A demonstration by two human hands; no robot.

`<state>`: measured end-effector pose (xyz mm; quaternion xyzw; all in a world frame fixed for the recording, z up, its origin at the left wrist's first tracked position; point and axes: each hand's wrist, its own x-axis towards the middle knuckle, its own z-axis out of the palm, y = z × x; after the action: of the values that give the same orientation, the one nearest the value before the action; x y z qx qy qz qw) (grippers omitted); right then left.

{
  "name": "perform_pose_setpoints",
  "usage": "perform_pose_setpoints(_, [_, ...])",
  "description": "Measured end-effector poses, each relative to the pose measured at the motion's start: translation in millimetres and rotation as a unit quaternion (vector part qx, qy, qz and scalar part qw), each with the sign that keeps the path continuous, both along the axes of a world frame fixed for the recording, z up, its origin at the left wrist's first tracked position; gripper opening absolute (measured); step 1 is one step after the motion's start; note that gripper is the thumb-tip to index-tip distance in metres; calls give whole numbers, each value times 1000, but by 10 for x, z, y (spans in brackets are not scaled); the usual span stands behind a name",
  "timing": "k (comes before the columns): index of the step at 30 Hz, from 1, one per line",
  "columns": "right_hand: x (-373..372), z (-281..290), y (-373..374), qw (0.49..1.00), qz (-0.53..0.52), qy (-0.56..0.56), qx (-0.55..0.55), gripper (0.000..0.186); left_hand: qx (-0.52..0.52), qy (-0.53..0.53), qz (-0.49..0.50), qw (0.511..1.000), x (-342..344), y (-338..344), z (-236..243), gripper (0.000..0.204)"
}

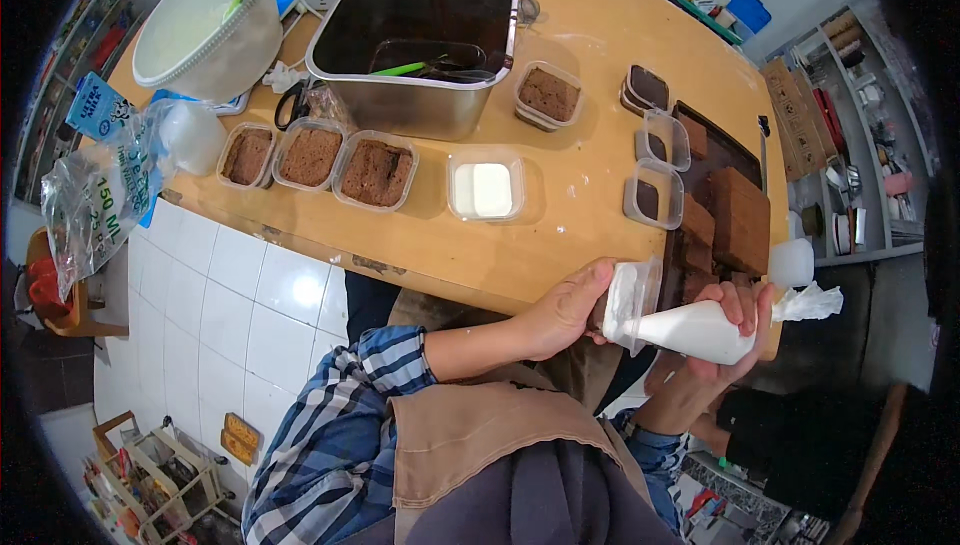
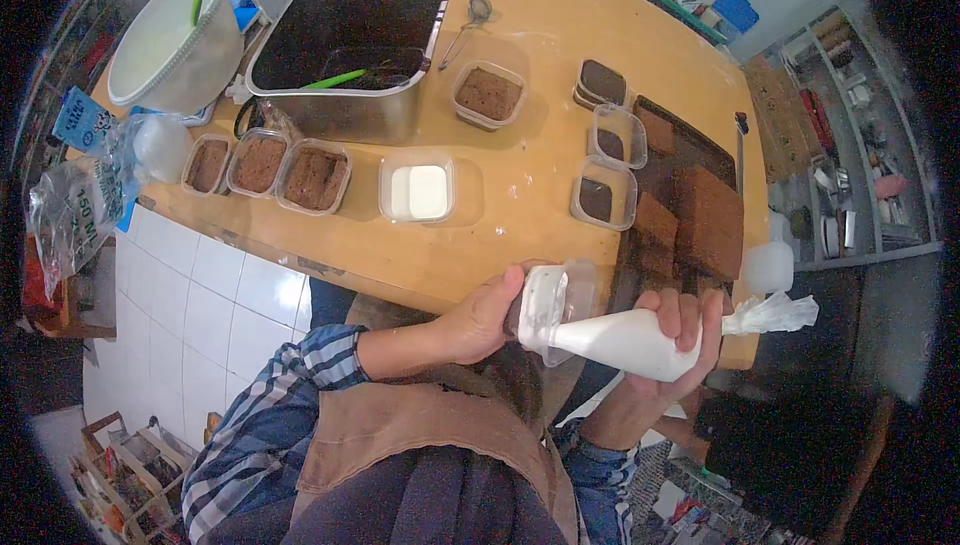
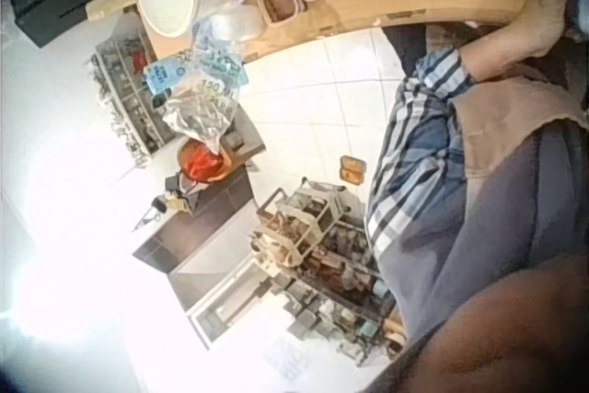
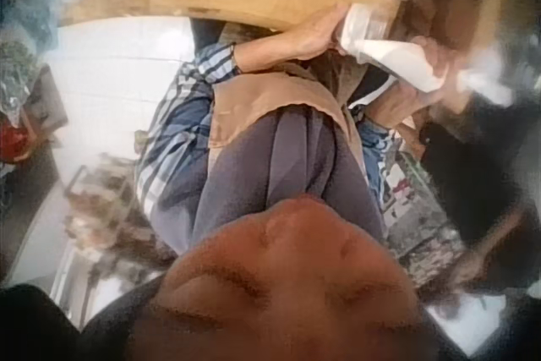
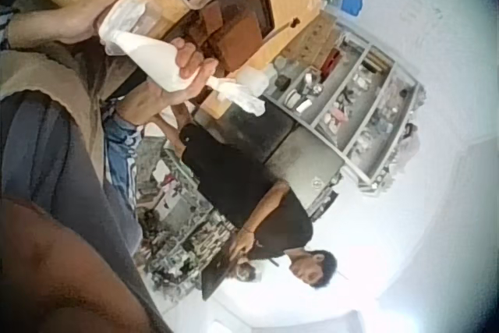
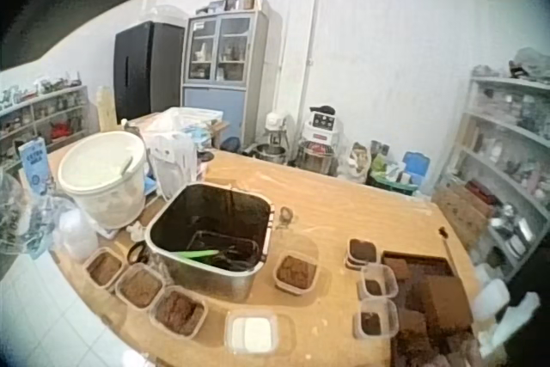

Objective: The person prepares dessert boxes by piping cream from a piping bag into plastic containers with cake pieces, pouring liquid over them, and placing cake slices into the containers.

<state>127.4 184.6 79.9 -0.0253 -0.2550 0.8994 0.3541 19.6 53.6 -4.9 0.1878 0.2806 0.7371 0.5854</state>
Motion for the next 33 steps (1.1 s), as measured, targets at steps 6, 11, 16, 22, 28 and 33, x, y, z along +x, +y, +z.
perform_pose_setpoints(6, [-65, -31, -52, 1000, -9, -17, -1, 30, -10, 13, -3, 1000, -13, -19, -14, 66])
perform_pose_setpoints(11, [-46, -14, -51, 998, -19, -46, 25, 31, -7, 35, -2, 999, -13, -22, 53, 66])
perform_pose_setpoints(16, [-61, 7, -94, 995, -58, -73, 34, 36, -24, 64, 4, 998, -17, -38, 53, 66])
perform_pose_setpoints(22, [-29, 33, -88, 992, -82, -71, 64, 45, -31, 103, 9, 994, -13, -49, 97, 65])
perform_pose_setpoints(28, [-69, 63, -84, 988, -85, -68, 112, 41, -5, 110, 58, 992, 47, -17, 82, 53])
perform_pose_setpoints(33, [-80, 69, -52, 986, -94, -50, 128, 38, -5, 138, 39, 990, 51, -24, 80, 50])
